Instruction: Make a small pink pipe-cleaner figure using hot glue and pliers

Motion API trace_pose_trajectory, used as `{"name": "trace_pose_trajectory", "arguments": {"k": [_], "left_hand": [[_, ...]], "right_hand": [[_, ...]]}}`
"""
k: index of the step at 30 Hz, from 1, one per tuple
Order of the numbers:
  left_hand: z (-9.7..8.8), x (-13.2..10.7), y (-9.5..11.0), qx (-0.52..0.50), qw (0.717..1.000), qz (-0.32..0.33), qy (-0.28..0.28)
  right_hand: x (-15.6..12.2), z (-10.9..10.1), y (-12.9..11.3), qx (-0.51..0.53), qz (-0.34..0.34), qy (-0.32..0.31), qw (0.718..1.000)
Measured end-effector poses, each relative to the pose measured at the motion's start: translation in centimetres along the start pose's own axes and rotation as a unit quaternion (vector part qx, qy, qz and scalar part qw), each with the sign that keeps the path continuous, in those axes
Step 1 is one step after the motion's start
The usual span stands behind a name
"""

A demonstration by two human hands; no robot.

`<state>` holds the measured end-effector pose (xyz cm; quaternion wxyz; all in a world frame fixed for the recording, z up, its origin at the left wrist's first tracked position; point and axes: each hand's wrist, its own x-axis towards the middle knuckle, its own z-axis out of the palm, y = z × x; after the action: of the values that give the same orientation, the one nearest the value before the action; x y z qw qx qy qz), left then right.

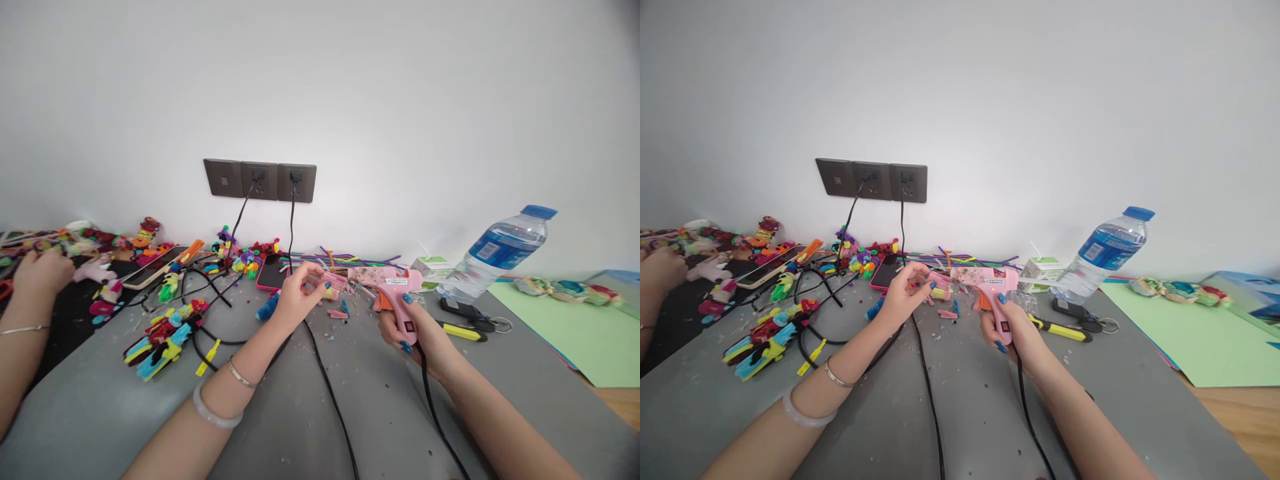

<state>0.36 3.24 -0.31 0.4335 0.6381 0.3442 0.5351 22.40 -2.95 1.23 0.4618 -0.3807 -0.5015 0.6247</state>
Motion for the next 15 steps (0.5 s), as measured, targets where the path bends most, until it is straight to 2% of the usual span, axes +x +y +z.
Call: {"name": "trace_pose_trajectory", "arguments": {"k": [9, 15], "left_hand": [[0.03, -0.13, -0.04, 0.008, 1.0, 0.013, 0.005], [0.04, -0.08, -0.3, -0.011, 1.0, -0.016, 0.006]], "right_hand": [[-0.04, -0.24, 0.55, -0.067, -0.022, -0.002, 0.997], [0.11, -0.32, 0.82, -0.085, -0.028, 0.007, 0.996]]}}
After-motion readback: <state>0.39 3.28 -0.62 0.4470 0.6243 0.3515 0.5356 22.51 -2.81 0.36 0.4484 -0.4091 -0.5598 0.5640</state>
